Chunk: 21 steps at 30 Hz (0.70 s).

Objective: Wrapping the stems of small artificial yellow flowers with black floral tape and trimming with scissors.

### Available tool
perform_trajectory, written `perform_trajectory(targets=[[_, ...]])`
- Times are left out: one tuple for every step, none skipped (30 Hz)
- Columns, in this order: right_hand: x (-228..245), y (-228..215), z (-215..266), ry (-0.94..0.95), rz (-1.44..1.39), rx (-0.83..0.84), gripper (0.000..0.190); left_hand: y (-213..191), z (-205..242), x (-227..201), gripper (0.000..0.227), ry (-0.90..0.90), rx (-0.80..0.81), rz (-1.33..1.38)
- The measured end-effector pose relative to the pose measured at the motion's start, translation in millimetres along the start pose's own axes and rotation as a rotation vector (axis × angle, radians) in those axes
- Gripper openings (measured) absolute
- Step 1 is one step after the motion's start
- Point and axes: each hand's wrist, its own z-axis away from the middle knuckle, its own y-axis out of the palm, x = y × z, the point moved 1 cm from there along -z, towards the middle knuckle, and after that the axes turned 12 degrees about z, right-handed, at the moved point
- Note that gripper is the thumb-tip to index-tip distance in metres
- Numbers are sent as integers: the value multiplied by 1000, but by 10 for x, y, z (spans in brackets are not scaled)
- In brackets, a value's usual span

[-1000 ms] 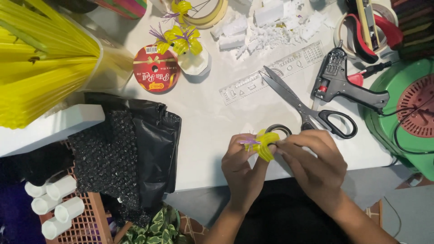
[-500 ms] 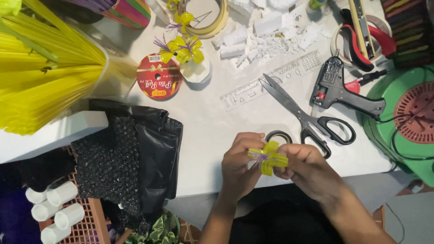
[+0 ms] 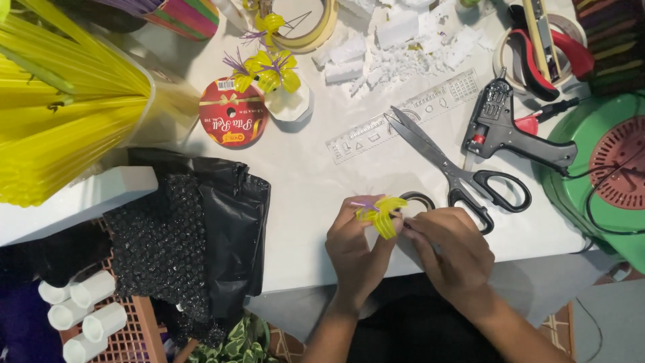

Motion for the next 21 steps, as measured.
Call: perform_trajectory(targets=[[-10, 17, -4, 0, 0, -2, 12, 9, 6, 17, 17, 1, 1, -1], [-9, 32, 0, -15, 6, -20, 13, 9, 26, 28, 16, 18, -11, 1], [-6, 48, 4, -29, 12, -39, 14, 8, 46, 37, 14, 34, -22, 2], [26, 27, -17, -30, 13, -40, 14, -20, 46, 70, 14, 35, -22, 3], [43, 15, -38, 129, -103, 57, 11, -41, 47, 101, 20, 44, 20, 26], [65, 0, -52, 288, -219, 156, 12, -63, 54, 129, 25, 52, 62, 48], [33, -1, -15, 288, -219, 157, 12, -89, 40, 147, 25, 53, 61, 48], [-17, 18, 31, 553, -471, 253, 14, -113, 21, 171, 22, -9, 103, 91], [-59, 37, 82, 819, -723, 347, 19, -136, 2, 195, 20, -70, 145, 135], [-160, 86, 181, 820, -723, 345, 19, -174, 10, 275, 20, -70, 147, 135], [-257, 146, 289, 985, -1019, 354, 14, -207, 20, 357, 11, -120, 213, 233], [-356, 215, 382, 1141, -1319, 360, 12, -242, 18, 439, 11, -166, 277, 330], [-344, 223, 392, 1137, -1320, 361, 12, -259, -12, 453, 11, -162, 277, 329], [-325, 228, 409, 1147, -1387, 365, 13, -270, -29, 462, 18, -139, 348, 414], [-304, 234, 426, 1156, -1455, 369, 15, -285, -45, 470, 24, -115, 420, 499], [-245, 228, 413, 1153, -1455, 375, 15, -356, -48, 528, 24, -111, 416, 497], [-188, 213, 394, 1094, -1409, 304, 13, -418, -47, 586, 47, -185, 491, 553], [-141, 197, 361, 1028, -1361, 231, 20, -469, -67, 649, 74, -255, 571, 610], [-160, 177, 342, 1020, -1359, 233, 20, -417, -95, 589, 74, -247, 572, 610], [-170, 157, 335, 990, -1316, 230, 21, -376, -108, 522, 60, -197, 582, 546], [-179, 138, 331, 960, -1273, 227, 24, -336, -116, 458, 46, -147, 591, 481]])
